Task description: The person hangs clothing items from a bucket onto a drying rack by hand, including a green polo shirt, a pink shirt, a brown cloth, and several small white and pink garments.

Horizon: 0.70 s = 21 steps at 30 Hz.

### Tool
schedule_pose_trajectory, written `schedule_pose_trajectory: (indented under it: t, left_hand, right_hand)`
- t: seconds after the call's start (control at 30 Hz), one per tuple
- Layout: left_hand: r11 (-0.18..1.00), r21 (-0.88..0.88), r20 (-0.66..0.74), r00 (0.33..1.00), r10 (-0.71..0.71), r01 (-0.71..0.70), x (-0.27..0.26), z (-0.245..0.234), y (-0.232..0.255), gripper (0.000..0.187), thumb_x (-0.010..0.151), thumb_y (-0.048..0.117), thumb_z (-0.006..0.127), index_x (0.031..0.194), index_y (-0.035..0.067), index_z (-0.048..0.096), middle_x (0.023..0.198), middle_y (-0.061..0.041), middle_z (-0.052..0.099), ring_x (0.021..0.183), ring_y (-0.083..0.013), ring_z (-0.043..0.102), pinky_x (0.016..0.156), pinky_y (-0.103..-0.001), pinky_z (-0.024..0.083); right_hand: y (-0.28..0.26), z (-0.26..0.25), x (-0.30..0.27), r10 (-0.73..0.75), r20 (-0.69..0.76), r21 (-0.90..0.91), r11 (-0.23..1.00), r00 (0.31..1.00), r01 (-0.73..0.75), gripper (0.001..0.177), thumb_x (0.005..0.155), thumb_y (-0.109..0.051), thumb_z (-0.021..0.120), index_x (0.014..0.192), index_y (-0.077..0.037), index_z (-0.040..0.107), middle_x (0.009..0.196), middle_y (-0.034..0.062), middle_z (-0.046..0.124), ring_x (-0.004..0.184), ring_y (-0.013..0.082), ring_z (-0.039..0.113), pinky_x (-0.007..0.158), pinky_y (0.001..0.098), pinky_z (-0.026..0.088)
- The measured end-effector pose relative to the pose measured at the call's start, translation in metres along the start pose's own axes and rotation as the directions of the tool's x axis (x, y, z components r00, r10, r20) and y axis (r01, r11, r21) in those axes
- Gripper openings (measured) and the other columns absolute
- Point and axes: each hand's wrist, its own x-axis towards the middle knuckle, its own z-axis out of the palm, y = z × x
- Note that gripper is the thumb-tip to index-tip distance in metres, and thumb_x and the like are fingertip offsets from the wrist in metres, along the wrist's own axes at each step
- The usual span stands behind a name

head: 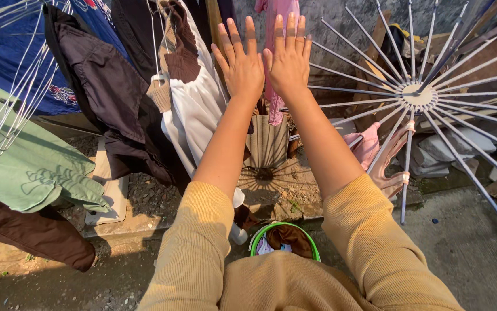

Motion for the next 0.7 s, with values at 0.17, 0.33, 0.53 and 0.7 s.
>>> schedule_pose_trajectory:
  t: [0.17,0.33,0.53,0.7]
  left_hand:
    - [0.997,-0.054,0.030,0.998,0.052,-0.050,-0.059,-0.012,-0.010,0.080,0.101,0.029,0.059,0.166,0.018,0.013,0.171,-0.020,0.012,0.160,-0.0390,0.007,0.129,-0.061,0.008]
    - [0.975,-0.163,0.078,0.983,0.166,-0.152,-0.142,-0.021,-0.028,0.073,0.107,0.028,0.052,0.167,0.015,0.013,0.172,-0.020,0.011,0.161,-0.0374,0.009,0.132,-0.053,0.012]
    - [0.933,-0.227,0.184,0.928,0.323,-0.280,-0.254,-0.026,-0.055,0.071,0.107,0.024,0.050,0.168,0.014,0.014,0.173,-0.019,0.011,0.162,-0.0369,0.009,0.133,-0.051,0.015]
    - [0.908,-0.297,0.274,0.884,0.378,-0.296,-0.350,-0.036,-0.069,0.073,0.104,0.030,0.056,0.165,0.014,0.020,0.170,-0.018,0.016,0.160,-0.0365,0.013,0.129,-0.060,0.014]
  right_hand:
    - [-0.029,-0.007,-0.063,0.087,0.078,0.051,0.994,0.993,-0.092,0.079,0.107,-0.034,0.061,0.167,-0.007,0.018,0.170,0.0218,0.016,0.158,0.0428,0.006,0.127,0.0609,0.013]
    - [-0.055,-0.002,-0.155,0.139,0.086,0.046,0.989,0.987,-0.143,0.074,0.108,-0.028,0.060,0.168,-0.009,0.022,0.172,0.0210,0.018,0.160,0.0407,0.010,0.128,0.0590,0.016]
    - [-0.089,0.011,-0.283,0.246,0.139,0.043,0.966,0.959,-0.254,0.068,0.110,-0.026,0.058,0.168,-0.010,0.026,0.173,0.0195,0.021,0.160,0.0407,0.013,0.128,0.0578,0.018]
    - [-0.109,0.012,-0.391,0.330,0.237,0.022,0.939,0.914,-0.344,0.066,0.110,-0.027,0.058,0.166,-0.009,0.028,0.169,0.0197,0.027,0.159,0.0406,0.017,0.127,0.0574,0.020]
